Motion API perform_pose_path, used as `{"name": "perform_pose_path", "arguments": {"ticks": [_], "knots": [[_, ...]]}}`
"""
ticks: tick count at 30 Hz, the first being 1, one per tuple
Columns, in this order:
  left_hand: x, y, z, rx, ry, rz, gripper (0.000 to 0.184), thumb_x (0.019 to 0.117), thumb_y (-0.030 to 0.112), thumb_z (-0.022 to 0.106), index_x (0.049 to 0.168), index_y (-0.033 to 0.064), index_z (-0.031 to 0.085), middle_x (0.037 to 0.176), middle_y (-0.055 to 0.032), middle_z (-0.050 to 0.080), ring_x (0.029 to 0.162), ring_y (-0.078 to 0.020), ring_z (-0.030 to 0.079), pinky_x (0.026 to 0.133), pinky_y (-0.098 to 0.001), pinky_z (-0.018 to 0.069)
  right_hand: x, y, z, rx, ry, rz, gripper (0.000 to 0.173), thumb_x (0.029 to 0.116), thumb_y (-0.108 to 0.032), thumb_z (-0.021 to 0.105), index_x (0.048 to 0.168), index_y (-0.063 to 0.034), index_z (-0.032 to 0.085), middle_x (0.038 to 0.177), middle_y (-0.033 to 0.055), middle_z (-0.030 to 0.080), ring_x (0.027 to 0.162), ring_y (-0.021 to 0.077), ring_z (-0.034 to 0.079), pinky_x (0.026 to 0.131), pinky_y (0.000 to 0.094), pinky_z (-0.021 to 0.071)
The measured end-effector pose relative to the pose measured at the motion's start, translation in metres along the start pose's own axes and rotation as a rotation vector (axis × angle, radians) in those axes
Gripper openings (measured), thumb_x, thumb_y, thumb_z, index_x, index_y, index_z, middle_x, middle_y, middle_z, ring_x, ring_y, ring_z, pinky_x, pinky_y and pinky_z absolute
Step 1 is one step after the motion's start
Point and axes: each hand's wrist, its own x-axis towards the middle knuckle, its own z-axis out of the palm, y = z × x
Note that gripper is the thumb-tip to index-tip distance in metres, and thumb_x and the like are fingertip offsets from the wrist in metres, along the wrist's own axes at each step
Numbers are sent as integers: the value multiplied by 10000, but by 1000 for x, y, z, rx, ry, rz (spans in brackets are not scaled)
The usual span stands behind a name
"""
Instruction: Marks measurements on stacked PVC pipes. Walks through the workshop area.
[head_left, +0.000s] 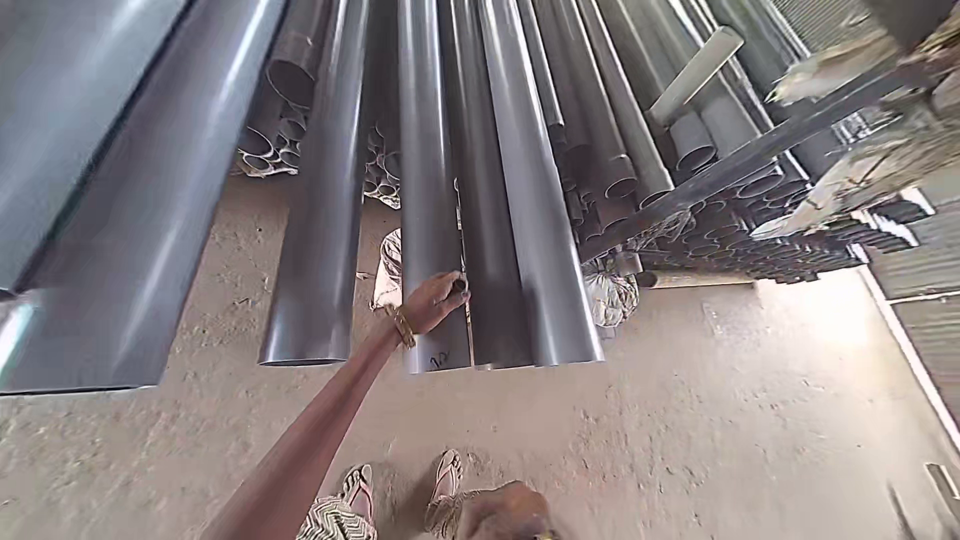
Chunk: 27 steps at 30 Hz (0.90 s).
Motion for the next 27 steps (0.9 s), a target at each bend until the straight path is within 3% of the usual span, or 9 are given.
{"name": "perform_pose_path", "arguments": {"ticks": [2, 5, 8, 11, 14, 18, 21, 25, 27], "knots": [[-39, 30, -1, -104, -19, -124, 325, 1064, 120, 469, 1261, -127, 543, 1063, -246, 651, 986, -292, 648, 940, -466, 511, 3, -25, 16, 5, 19, 25, 366, 971, -290, 640, 1077, 52, 712, 977, 56, 734, 967, 5, 644, 904, 175, 499], [-117, 65, 9, -285, 102, -202, 302, 1011, 132, 464, 1128, -127, 563, 825, -72, 592, 738, -88, 587, 765, -292, 528, -2, -68, 32, -5, 192, 56, 389, 1010, -399, 613, 1114, -42, 728, 1039, -20, 747, 992, -26, 655, 913, 170, 522], [-194, 107, 18, -482, 207, -326, 188, 982, 144, 500, 1027, -31, 549, 716, 63, 513, 615, 11, 522, 644, -192, 491, -4, -111, 39, 66, 424, 118, 298, 972, -421, 658, 1154, -207, 758, 1000, -103, 759, 735, -78, 640, 630, 117, 533], [-246, 156, 14, -527, 243, -365, 139, 965, 145, 534, 1023, 21, 551, 707, 105, 495, 580, 48, 497, 584, -140, 454, 9, -157, 40, 134, 516, 117, 276, 951, -375, 685, 1124, -178, 770, 932, -49, 769, 623, -59, 621, 525, 111, 498], [-275, 211, -8, -400, 210, -298, 205, 981, 112, 568, 1086, -63, 588, 765, 21, 542, 626, 11, 512, 617, -169, 460, 28, -189, 52, 150, 513, 62, 270, 935, -365, 704, 1089, -155, 776, 909, -32, 768, 617, -51, 623, 523, 113, 496], [-290, 273, -47, -181, 234, -182, 233, 991, 127, 585, 1071, -89, 623, 796, -87, 597, 663, -74, 521, 640, -243, 454, 60, -217, 79, 172, 442, -12, 247, 924, -352, 713, 1076, -172, 788, 925, -42, 776, 635, -42, 646, 530, 121, 513], [-306, 294, -66, -108, 371, -122, 231, 985, 138, 577, 1055, -76, 626, 768, -61, 586, 654, -60, 511, 630, -234, 442, 76, -230, 98, 155, 395, -18, 235, 916, -349, 717, 1075, -188, 782, 906, -54, 771, 618, -39, 638, 525, 125, 512], [-328, 304, -81, 14, 459, -179, 256, 980, 150, 621, 1078, -77, 690, 872, -199, 698, 780, -283, 668, 753, -481, 534, 97, -241, 105, 13, 337, -12, 229, 898, -306, 737, 1065, -153, 704, 885, -80, 748, 591, -37, 617, 509, 140, 510], [-343, 306, -78, 18, 506, -208, 246, 973, 136, 639, 1099, -64, 706, 901, -197, 713, 795, -272, 674, 773, -468, 537, 110, -247, 111, -20, 293, -32, 239, 879, -211, 744, 1096, -122, 694, 890, -94, 748, 599, -40, 627, 521, 143, 530]]}}
